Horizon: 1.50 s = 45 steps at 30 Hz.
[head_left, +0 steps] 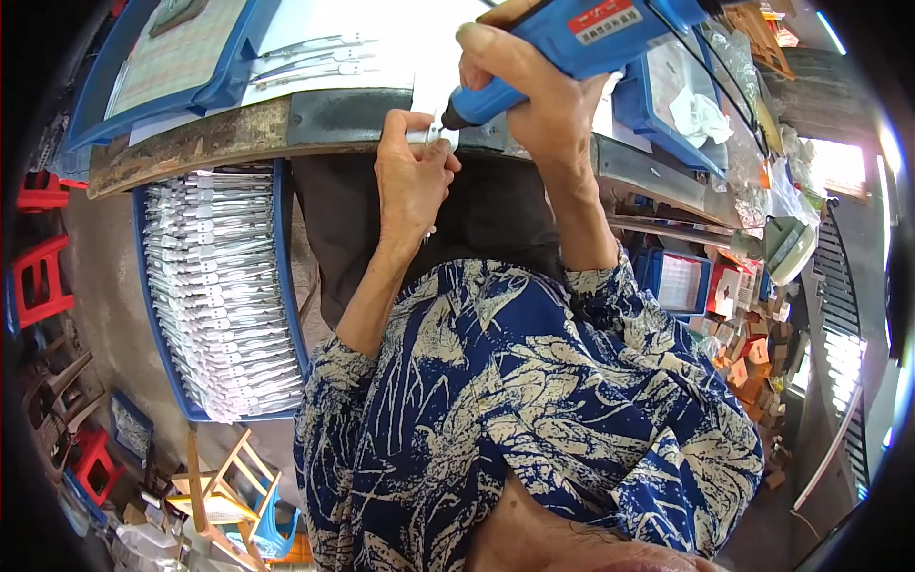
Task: Assembling small metal and plastic hardware components using an electric screwdriver and manual hand tools.
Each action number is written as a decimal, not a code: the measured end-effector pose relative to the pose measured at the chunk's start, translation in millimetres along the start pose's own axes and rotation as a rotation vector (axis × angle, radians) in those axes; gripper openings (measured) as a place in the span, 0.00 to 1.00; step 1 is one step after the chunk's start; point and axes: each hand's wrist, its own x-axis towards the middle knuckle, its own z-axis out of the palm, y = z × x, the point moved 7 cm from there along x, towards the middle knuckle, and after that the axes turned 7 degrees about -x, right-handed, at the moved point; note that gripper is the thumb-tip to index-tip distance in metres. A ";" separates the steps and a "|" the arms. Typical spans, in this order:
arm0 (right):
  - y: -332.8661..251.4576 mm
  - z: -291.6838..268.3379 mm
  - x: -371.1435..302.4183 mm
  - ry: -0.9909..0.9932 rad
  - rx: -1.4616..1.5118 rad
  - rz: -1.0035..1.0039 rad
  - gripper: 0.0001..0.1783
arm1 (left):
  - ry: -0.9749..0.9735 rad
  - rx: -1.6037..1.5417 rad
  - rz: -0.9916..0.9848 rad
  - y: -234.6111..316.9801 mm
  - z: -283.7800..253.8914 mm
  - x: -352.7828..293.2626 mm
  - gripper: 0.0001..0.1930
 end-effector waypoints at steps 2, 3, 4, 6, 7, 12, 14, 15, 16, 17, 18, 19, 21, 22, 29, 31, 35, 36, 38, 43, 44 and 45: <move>24.6 2.7 -16.6 -0.010 0.247 0.398 0.09 | 0.003 0.031 0.009 5.4 3.3 -1.8 0.10; 35.1 5.2 -26.1 -0.014 0.371 0.597 0.10 | -0.003 0.038 0.005 6.8 5.8 -2.6 0.09; 33.0 3.9 -22.2 -0.006 0.373 0.596 0.10 | -0.010 0.050 0.007 10.3 4.5 -1.0 0.09; 39.6 12.4 -23.5 -0.015 0.735 0.833 0.09 | 0.002 0.026 0.009 2.9 -0.7 -2.2 0.09; 40.7 15.9 -20.6 -0.039 0.722 0.800 0.09 | 0.004 0.025 0.010 1.5 -2.1 -2.1 0.09; 23.5 3.3 -21.4 0.242 0.536 -0.156 0.07 | -0.027 -0.027 0.011 1.6 4.7 0.4 0.10; 42.3 17.2 -32.4 -0.030 0.690 0.793 0.08 | -0.020 -0.016 0.010 0.9 3.2 0.2 0.10; 41.9 15.9 -29.3 -0.027 0.763 0.833 0.08 | -0.017 -0.002 0.012 1.6 3.2 0.2 0.10; 42.0 13.4 -28.0 -0.026 0.763 0.835 0.08 | -0.018 -0.001 0.010 1.1 3.6 0.3 0.10; 43.3 11.9 -28.8 -0.023 0.770 0.861 0.08 | -0.018 -0.001 0.007 0.3 3.8 0.6 0.10; 44.3 11.6 -28.6 -0.020 0.781 0.885 0.08 | -0.015 0.000 0.007 1.3 3.9 0.4 0.10; 44.4 12.3 -27.3 -0.022 0.782 0.887 0.08 | -0.012 -0.001 0.006 2.0 3.7 0.3 0.10; 41.5 10.5 -21.2 0.061 0.892 0.793 0.09 | -0.017 0.012 0.010 3.3 3.8 0.2 0.10; 41.0 11.9 -21.8 0.058 0.892 0.796 0.09 | -0.015 0.011 0.006 3.4 3.8 0.0 0.10; 39.1 9.6 -22.9 0.082 0.895 0.792 0.08 | -0.020 -0.004 -0.002 3.4 5.9 -3.3 0.11; 38.6 10.8 -23.1 0.088 0.902 0.796 0.08 | -0.016 -0.003 -0.005 3.0 4.5 -3.7 0.11; 39.7 24.8 -28.2 0.057 0.920 0.796 0.09 | -0.006 -0.012 -0.022 -6.3 -3.0 0.7 0.11; 38.8 19.6 -23.1 0.064 0.921 0.788 0.08 | -0.011 -0.015 -0.014 -1.0 0.3 -1.1 0.10; 37.8 10.0 -13.9 0.065 0.911 0.776 0.08 | -0.019 -0.021 0.002 9.9 7.3 -4.1 0.10; 39.7 16.4 -15.9 0.055 0.859 0.806 0.08 | 0.004 -0.050 -0.001 4.4 0.8 3.6 0.10; 39.9 17.5 -14.4 0.052 0.848 0.772 0.07 | 0.001 -0.048 0.009 4.0 -0.6 5.1 0.10; 37.0 16.3 -13.9 0.048 0.839 0.741 0.06 | 0.005 -0.043 0.000 0.7 -2.8 3.0 0.10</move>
